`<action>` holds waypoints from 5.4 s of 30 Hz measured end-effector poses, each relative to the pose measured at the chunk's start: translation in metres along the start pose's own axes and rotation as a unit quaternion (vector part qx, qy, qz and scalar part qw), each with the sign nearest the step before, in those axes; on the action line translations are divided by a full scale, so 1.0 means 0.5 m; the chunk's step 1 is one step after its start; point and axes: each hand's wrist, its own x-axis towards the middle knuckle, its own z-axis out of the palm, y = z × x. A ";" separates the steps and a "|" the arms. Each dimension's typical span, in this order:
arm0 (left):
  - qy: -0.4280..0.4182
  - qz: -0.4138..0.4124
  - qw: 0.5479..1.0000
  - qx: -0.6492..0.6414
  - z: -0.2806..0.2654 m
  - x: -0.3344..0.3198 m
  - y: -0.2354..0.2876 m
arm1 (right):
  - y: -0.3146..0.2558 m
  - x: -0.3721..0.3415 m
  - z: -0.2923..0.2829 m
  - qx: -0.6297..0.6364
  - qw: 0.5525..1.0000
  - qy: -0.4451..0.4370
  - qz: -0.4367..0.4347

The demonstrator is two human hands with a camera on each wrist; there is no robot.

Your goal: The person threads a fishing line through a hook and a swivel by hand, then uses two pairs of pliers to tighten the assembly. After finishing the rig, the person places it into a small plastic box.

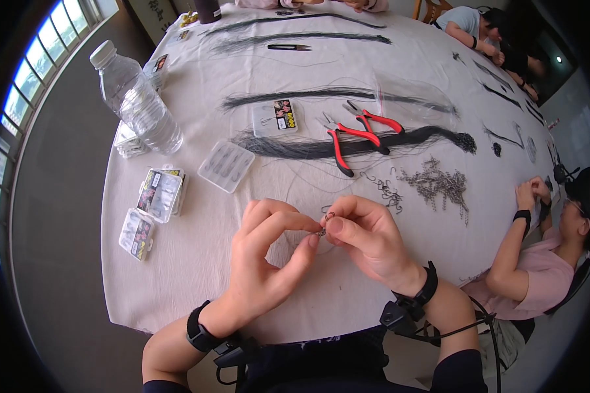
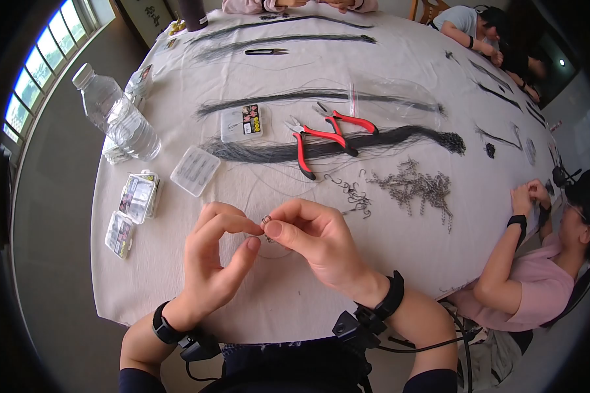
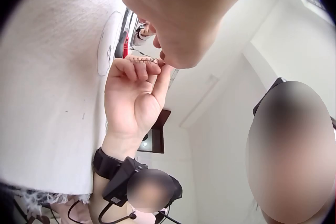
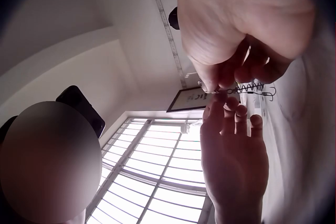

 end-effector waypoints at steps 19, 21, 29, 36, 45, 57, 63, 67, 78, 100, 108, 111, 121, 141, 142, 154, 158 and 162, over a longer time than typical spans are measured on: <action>0.025 -0.059 0.998 -0.029 0.012 -0.005 -0.002 | 0.013 0.000 0.006 0.032 0.999 -0.034 0.002; 0.020 -0.069 0.997 -0.043 0.012 -0.005 -0.002 | 0.013 0.000 0.007 0.032 0.999 -0.034 0.002; -0.001 -0.080 0.995 -0.058 0.010 -0.007 -0.009 | 0.016 0.002 0.011 0.022 0.999 -0.045 -0.012; 0.030 -0.075 0.994 -0.070 0.011 -0.004 -0.007 | 0.010 0.000 0.010 0.028 0.999 -0.036 -0.003; 0.025 -0.066 0.996 -0.061 0.013 -0.005 -0.010 | 0.006 -0.002 0.011 0.044 0.998 -0.030 0.011; 0.008 -0.048 0.998 -0.028 0.005 -0.001 -0.007 | 0.007 0.001 0.011 -0.023 0.999 -0.047 0.002; 0.015 -0.045 0.998 -0.046 0.007 -0.003 -0.014 | 0.007 0.001 0.009 -0.013 0.999 -0.040 0.003; 0.014 -0.048 0.997 -0.064 0.007 -0.002 -0.016 | 0.004 0.000 0.007 -0.002 0.999 -0.039 0.009; -0.032 -0.086 0.993 -0.067 0.000 0.002 -0.017 | 0.002 0.000 0.007 -0.006 0.999 -0.049 0.012; -0.068 -0.083 0.990 -0.088 0.000 0.001 -0.011 | -0.006 0.004 -0.003 0.003 0.998 -0.050 -0.039; -0.103 -0.115 0.987 -0.046 -0.004 0.003 0.000 | -0.009 0.006 -0.007 0.020 0.997 -0.055 -0.055; -0.097 -0.141 0.984 -0.046 -0.004 0.001 0.000 | -0.012 0.007 -0.011 0.020 0.997 -0.052 -0.057; 0.016 -0.170 0.981 -0.087 0.002 -0.003 -0.006 | -0.032 0.006 -0.016 -0.134 0.988 -0.080 -0.005; -0.008 -0.022 0.999 0.022 0.007 0.008 -0.012 | -0.039 0.014 -0.009 -0.422 0.889 -0.012 -0.178; -0.012 -0.017 1.000 0.018 0.008 0.006 -0.012 | -0.046 0.014 -0.011 -0.429 0.883 -0.004 -0.191; 0.056 -0.055 0.993 -0.091 0.012 -0.006 -0.021 | -0.252 -0.137 -0.261 -0.578 0.755 0.245 -0.190; 0.066 -0.055 0.991 -0.100 0.006 -0.008 -0.018 | -0.290 -0.251 -0.322 -0.774 0.537 0.281 -0.183; 0.078 -0.036 0.990 -0.111 0.003 -0.006 -0.016 | -0.281 -0.299 -0.392 -0.855 0.425 0.287 -0.077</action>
